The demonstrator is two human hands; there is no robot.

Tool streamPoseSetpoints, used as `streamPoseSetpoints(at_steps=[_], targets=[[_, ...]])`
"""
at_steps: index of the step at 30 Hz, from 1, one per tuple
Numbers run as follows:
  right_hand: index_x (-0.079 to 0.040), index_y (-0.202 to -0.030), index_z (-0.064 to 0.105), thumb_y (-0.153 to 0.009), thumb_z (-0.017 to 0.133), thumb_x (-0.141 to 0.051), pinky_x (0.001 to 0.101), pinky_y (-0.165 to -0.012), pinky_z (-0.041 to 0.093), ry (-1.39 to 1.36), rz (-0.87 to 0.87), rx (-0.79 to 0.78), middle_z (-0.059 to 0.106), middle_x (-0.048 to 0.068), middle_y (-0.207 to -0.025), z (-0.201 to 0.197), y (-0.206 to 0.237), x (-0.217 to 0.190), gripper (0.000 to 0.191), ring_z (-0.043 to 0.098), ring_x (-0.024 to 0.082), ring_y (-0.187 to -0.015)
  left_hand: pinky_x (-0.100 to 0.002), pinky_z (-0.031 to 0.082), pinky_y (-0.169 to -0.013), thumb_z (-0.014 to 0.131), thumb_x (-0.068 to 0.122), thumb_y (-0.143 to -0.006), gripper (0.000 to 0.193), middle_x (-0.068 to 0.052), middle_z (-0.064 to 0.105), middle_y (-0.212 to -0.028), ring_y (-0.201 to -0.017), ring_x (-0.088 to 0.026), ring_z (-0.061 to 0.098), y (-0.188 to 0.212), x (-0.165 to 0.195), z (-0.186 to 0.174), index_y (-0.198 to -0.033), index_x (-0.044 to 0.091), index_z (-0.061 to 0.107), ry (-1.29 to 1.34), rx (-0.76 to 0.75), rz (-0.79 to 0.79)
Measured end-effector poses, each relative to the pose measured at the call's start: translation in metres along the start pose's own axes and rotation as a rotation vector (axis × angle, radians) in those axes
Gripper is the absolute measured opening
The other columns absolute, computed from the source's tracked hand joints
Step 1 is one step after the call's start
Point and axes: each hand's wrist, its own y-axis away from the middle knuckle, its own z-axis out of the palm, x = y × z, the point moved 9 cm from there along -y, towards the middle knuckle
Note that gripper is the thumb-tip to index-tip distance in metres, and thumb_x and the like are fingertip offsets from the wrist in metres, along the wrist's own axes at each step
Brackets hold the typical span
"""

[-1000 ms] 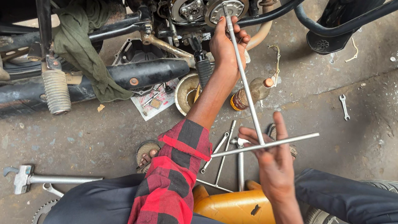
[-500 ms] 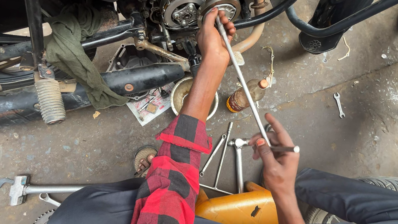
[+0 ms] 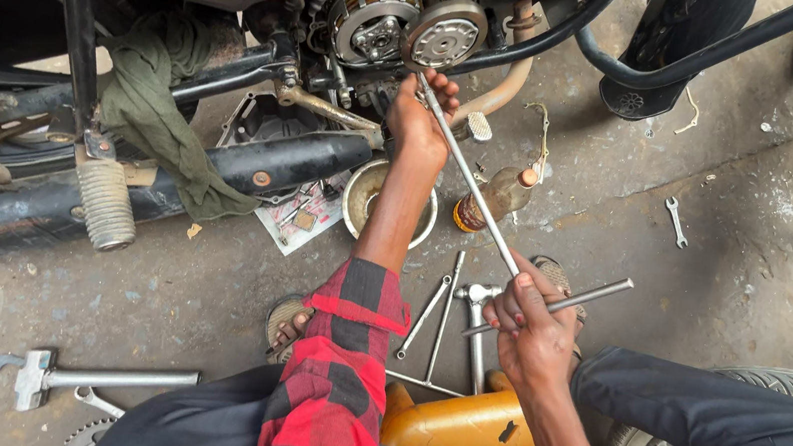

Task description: The person uses a T-handle wrench and a hammer to work on the motorcycle engine, repeatedly striking the wrench to loosen or adjust a component. They also pour liquid from a bottle into a bowl and handle small parts.

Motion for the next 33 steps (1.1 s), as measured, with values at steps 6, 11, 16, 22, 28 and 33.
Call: streamPoseSetpoints(at_steps=[6,11,16,22,28,33], targets=[[0.010,-0.142,0.052,-0.105,0.052,-0.013,0.0309,-0.059,0.043,-0.061,0.010,0.015,0.037,-0.005,-0.064,0.009,-0.014,0.019,0.044,0.037,0.007,-0.053,-0.032,0.051,-0.063,0.050,0.023,-0.106,0.027,-0.008,0.066,-0.086,-0.072,-0.019,0.063,-0.004,-0.007,-0.003,-0.105,0.002,0.066,-0.002,-0.045,0.039],[0.011,-0.143,0.051,-0.105,0.054,-0.014,0.0315,-0.059,0.044,-0.046,0.023,0.014,0.037,-0.004,-0.063,0.007,-0.016,0.027,0.046,0.037,0.007,-0.053,-0.031,0.052,-0.062,0.054,0.019,-0.106,0.022,-0.008,0.065,-0.086,-0.072,-0.018,0.063,-0.007,-0.002,-0.007,-0.106,0.000,0.066,0.038,-0.035,0.063],[0.011,-0.145,0.050,-0.105,0.055,-0.015,0.0308,-0.058,0.044,-0.046,0.029,-0.013,0.037,-0.004,-0.062,0.008,-0.017,0.033,0.048,0.038,0.007,-0.052,-0.031,0.053,-0.062,0.053,0.019,-0.106,0.022,-0.008,0.065,-0.087,-0.072,-0.018,0.063,-0.011,-0.004,-0.009,-0.106,0.000,0.065,0.051,-0.048,0.067],[0.010,-0.147,0.048,-0.105,0.053,-0.014,0.0308,-0.060,0.045,-0.035,0.035,-0.002,0.038,-0.004,-0.063,0.001,-0.017,0.044,0.048,0.039,0.007,-0.054,-0.031,0.054,-0.063,0.052,0.020,-0.107,0.024,-0.008,0.065,-0.088,-0.073,-0.018,0.063,-0.018,-0.007,-0.014,-0.107,0.000,0.065,0.057,-0.091,0.073],[0.010,-0.146,0.049,-0.104,0.052,-0.012,0.0307,-0.060,0.046,0.018,0.019,-0.004,0.040,-0.004,-0.065,-0.002,-0.021,0.047,0.047,0.040,0.007,-0.054,-0.030,0.055,-0.063,0.052,0.021,-0.107,0.024,-0.008,0.065,-0.086,-0.072,-0.018,0.064,-0.024,-0.006,-0.016,-0.106,0.001,0.066,0.018,-0.078,0.083],[0.003,-0.143,0.056,-0.105,0.059,-0.011,0.0298,-0.066,0.046,0.653,-0.350,-0.039,0.056,-0.003,-0.084,0.024,-0.010,0.009,0.040,0.050,0.008,-0.072,-0.030,0.054,-0.057,0.051,0.028,-0.107,0.034,-0.009,0.065,-0.076,-0.062,-0.018,0.064,-0.004,-0.011,-0.018,-0.095,0.000,0.066,-0.091,0.000,0.017]])
